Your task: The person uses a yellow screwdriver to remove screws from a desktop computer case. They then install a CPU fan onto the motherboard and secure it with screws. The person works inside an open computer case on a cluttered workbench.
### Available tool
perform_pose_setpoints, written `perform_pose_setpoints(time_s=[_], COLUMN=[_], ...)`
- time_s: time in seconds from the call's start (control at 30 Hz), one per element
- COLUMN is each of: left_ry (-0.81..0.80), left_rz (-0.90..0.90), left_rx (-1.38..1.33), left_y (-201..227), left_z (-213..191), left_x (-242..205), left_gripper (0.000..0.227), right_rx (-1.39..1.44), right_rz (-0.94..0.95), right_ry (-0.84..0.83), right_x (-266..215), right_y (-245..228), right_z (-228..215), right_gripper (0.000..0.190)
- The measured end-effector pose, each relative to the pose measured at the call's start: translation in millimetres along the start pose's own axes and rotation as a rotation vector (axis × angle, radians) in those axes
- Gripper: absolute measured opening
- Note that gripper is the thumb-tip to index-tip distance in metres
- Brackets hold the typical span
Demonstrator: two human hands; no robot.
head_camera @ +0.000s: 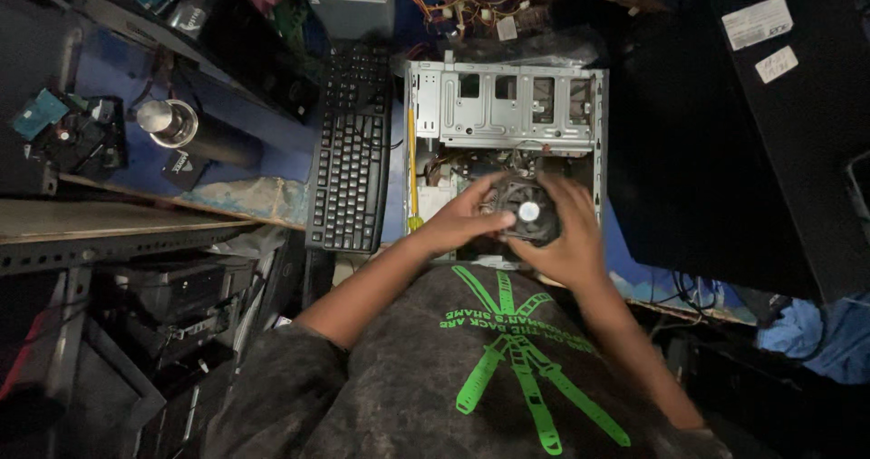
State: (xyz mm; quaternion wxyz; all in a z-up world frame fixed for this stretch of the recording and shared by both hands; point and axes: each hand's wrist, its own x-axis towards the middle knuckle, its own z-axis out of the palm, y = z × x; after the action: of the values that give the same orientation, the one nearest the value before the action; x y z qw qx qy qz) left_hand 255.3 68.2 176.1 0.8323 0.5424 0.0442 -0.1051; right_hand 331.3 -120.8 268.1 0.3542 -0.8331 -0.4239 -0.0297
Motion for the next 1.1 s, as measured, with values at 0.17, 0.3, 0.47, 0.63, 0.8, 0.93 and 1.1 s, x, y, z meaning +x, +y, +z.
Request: perform_pose_setpoints(time_s=[0.17, 0.3, 0.47, 0.63, 0.8, 0.93, 1.1], left_ry=[0.085, 0.137, 0.048, 0.075, 0.057, 0.095, 0.186], left_rz=[0.179, -0.019, 0.121, -0.025, 0.048, 0.067, 0.059], left_rx=[0.145, 0.082, -0.002, 0.073, 0.117, 0.033, 0.152], left_y=[-10, -13, -17, -13, -17, -26, -21], left_z=[-5, -16, -19, -18, -18, -18, -17], left_x=[-1, -8, -14, -15, -13, -10, -30], left_gripper=[0.074, 0.074, 0.072, 0.073, 0.072, 0.068, 0.059], right_rx=[0.064, 0.381, 0.849, 0.774, 0.752, 0.648, 0.391], right_rz=[0.064, 0.23, 0.419, 0.439, 0.478, 0.525, 0.398], right_ry=[-0.014, 0.132, 0.167, 0.005, 0.002, 0.013, -0.08], right_x=[-19, -31, -25, -18, -18, -28, -54], right_y=[7, 32, 63, 72, 76, 72, 39], right_z=[19, 26, 36, 33, 43, 39, 25], right_gripper=[0.106, 0.074, 0.057, 0.056, 0.025, 0.018, 0.023])
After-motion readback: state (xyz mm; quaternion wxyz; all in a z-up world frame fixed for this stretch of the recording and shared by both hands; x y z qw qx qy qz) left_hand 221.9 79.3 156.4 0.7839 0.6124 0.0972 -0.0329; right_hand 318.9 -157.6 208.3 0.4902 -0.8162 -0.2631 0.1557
